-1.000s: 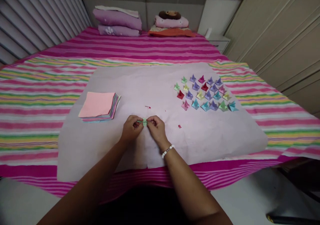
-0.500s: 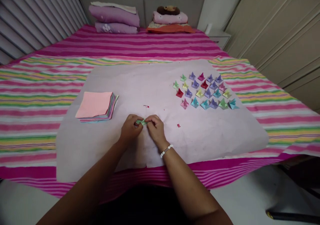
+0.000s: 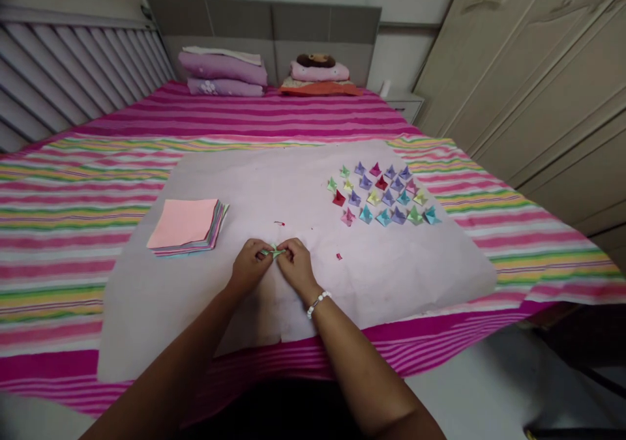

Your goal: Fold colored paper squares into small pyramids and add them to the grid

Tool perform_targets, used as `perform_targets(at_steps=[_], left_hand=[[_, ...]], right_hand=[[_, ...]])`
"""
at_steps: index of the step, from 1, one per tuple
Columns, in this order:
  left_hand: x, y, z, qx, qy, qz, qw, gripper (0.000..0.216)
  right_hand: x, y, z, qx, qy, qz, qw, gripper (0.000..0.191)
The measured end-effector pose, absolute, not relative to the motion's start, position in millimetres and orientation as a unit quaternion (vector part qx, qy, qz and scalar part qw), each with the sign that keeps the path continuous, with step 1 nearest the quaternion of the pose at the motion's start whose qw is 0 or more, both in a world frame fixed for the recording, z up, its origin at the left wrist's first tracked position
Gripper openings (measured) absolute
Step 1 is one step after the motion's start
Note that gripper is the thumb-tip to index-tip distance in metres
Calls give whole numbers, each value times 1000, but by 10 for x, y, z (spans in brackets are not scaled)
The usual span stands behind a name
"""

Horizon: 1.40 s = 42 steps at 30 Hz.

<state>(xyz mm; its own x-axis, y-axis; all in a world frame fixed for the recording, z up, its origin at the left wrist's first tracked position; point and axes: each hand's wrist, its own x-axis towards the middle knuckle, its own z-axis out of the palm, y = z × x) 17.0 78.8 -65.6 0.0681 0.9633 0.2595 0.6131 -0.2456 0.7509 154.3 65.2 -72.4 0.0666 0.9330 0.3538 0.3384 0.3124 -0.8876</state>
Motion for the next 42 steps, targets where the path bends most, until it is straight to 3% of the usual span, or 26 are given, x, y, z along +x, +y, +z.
perform_targets(at_steps=[5,12,19,25,32,42], left_hand=[[127,830,-634,709,531,398,238,15],[105,900,-520,744,473,396,258,14],[173,973,-410,762,453,387,254,17],[86,1025,-461,720,534,415,156,35],[65,1075,-813,765,567,299,-61,39],[29,1094,-879,779,523,316,-138,31]], right_hand=[[1601,612,-585,-490,-706,233,455,26],[1763,562,-358,-479,-782,166,362,25],[1911,629,-300,-484,-781,157,361,19],[2218,845,-241,-540,-720,137,412,20],[2612,1336,-85,-610,-662,86,428,16],[2982,2283,111,-727,-569,27,384,21]])
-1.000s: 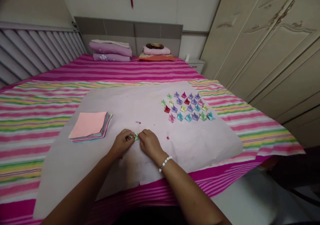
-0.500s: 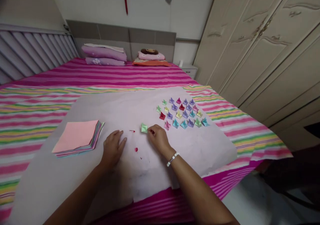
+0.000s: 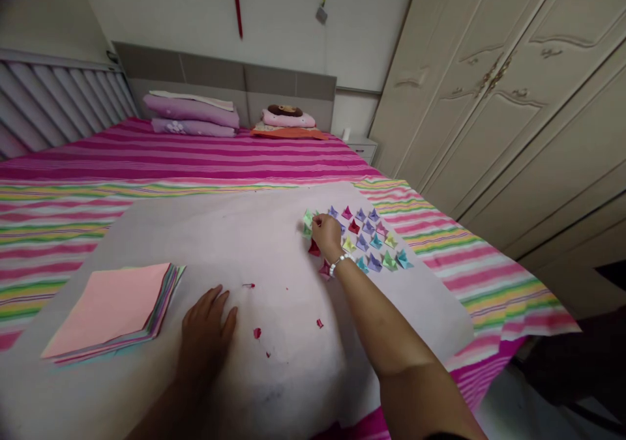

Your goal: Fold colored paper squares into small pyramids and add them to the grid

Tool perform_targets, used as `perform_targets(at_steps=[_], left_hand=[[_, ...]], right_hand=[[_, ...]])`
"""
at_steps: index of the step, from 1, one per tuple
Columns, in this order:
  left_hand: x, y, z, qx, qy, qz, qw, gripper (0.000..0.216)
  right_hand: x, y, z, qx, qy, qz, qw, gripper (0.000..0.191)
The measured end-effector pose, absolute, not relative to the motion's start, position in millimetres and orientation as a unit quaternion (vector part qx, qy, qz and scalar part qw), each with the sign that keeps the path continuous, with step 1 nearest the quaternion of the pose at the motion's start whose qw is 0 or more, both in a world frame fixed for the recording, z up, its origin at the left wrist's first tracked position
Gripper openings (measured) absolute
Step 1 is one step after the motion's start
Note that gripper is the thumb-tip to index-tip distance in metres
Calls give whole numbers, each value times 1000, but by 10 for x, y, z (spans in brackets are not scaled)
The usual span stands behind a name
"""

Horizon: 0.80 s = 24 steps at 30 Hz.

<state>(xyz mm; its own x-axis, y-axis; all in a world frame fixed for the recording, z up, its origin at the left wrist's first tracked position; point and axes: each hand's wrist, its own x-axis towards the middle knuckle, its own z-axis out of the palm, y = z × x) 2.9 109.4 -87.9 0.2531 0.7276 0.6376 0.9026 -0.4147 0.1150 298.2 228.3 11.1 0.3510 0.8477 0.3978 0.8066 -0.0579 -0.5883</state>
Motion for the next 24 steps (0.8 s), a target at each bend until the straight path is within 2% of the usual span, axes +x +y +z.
perform_targets(at_steps=[10,15,20,24], left_hand=[[25,1082,-888,-781,-524,-313,133,32],[34,1068,-868,-777,-533,-311,127,32],[43,1065,-847,-777,-527,-318,134,31],[35,1067,-865,-777,-526,-315,139,32]], right_hand=[[2884,2696,38,-790,-544,19,280,23],[2844,2805,-33,-807,-543,29,230,16],[2814,2840,-63,-814,-547,40,192,27],[2799,2821,-29,-809,-555,41,189,27]])
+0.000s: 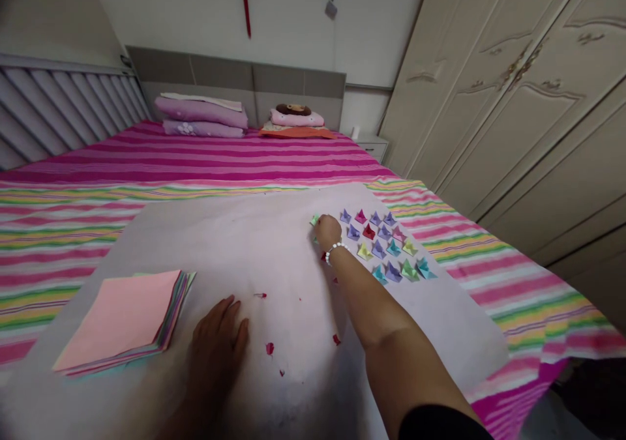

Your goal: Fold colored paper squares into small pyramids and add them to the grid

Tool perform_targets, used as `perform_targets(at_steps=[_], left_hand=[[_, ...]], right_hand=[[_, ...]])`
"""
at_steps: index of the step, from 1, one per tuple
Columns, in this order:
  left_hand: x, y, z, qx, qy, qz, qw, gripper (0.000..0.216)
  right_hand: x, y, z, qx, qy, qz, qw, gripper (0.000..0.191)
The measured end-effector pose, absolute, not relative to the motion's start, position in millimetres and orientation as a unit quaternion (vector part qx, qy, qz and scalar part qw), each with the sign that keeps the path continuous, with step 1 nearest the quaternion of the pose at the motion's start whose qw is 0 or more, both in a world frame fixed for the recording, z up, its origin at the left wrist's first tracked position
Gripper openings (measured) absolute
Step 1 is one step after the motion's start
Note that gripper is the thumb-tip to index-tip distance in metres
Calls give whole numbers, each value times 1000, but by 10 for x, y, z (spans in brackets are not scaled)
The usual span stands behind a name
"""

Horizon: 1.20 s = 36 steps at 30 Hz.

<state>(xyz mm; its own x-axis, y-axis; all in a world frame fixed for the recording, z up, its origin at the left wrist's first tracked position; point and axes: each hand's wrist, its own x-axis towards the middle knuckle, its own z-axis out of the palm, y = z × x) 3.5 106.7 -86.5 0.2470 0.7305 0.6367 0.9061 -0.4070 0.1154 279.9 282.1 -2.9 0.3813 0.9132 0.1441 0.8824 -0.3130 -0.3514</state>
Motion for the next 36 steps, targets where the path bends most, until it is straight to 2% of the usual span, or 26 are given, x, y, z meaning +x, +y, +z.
perform_targets(at_steps=[4,10,14,19,25,32,36], left_hand=[[42,1069,-875,-775,-530,-317,137,31],[50,1087,-880,-773,-529,-328,119,31],[38,1120,-910,-773,-528,-334,112,30],[24,1145,-920,-773,-532,-329,107,30],[6,1161,-881,-777,-526,-332,90,31],[44,1050,-714,-783,-470,-406,-15,29],[-126,910,-508,-787,-472,-396,-34,28]], right_hand=[[2792,2748,71,-784,-581,18,217,21],[2413,2100,168,-699,-650,-19,298,29],[1890,1319,-34,-614,-724,14,314,18],[1453,715,-415,-574,-738,70,350,26],[1342,660,-633,-597,-727,50,334,29],[1374,685,-709,-589,-738,6,329,29],[1399,673,-743,-572,-745,41,341,31]])
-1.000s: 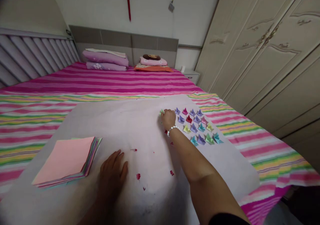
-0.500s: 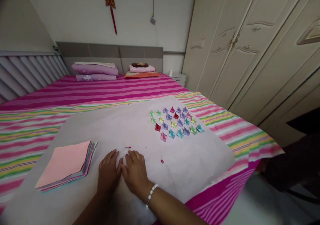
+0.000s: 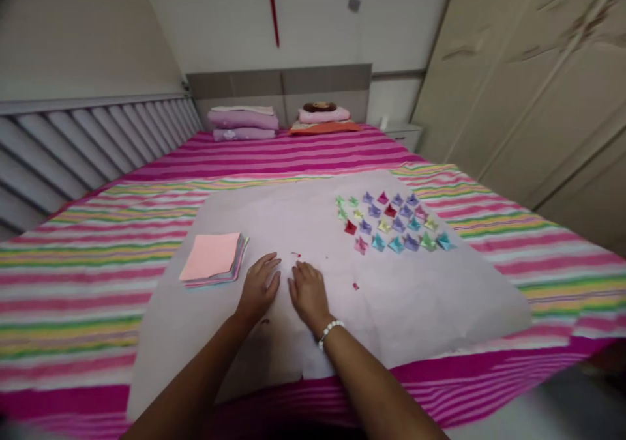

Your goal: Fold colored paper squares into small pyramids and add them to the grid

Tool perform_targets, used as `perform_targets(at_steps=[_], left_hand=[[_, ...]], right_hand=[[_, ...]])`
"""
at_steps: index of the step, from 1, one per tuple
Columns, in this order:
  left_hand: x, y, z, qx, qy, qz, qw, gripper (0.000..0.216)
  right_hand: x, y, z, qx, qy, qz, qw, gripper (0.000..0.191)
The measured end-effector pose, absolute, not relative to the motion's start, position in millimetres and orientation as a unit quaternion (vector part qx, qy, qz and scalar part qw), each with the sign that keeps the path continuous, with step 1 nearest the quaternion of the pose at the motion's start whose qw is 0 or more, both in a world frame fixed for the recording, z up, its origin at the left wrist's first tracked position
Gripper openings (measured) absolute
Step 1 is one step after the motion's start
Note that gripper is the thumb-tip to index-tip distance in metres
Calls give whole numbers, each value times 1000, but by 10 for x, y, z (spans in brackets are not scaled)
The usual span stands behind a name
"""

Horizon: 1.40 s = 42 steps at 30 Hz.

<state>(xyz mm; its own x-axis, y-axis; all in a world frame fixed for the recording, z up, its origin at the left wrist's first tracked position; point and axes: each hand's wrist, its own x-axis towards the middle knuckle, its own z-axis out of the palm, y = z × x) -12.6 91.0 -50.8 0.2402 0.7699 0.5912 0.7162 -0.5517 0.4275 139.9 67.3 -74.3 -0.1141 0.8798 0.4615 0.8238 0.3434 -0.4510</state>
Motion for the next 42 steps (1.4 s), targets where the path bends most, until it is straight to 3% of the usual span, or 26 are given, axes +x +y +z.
perform_targets(at_steps=[6,11,19,30,42], left_hand=[[-938,935,-135,747,513,417,64,23],[-1398,1098,-126,714,547,420,117,30],[-1433,1175,-371,685,576,397,204,57],[-1487,1166,-335,660,588,391,258,49],[-1515,1144,-291,655,592,373,287,60]], right_hand=[[1401,660,-772,-577,-746,20,332,32],[1393,652,-776,-579,-746,5,330,31],[1396,651,-784,-584,-746,0,321,32],[1401,661,-796,-587,-740,0,327,32],[1402,672,-811,-583,-740,1,336,30]])
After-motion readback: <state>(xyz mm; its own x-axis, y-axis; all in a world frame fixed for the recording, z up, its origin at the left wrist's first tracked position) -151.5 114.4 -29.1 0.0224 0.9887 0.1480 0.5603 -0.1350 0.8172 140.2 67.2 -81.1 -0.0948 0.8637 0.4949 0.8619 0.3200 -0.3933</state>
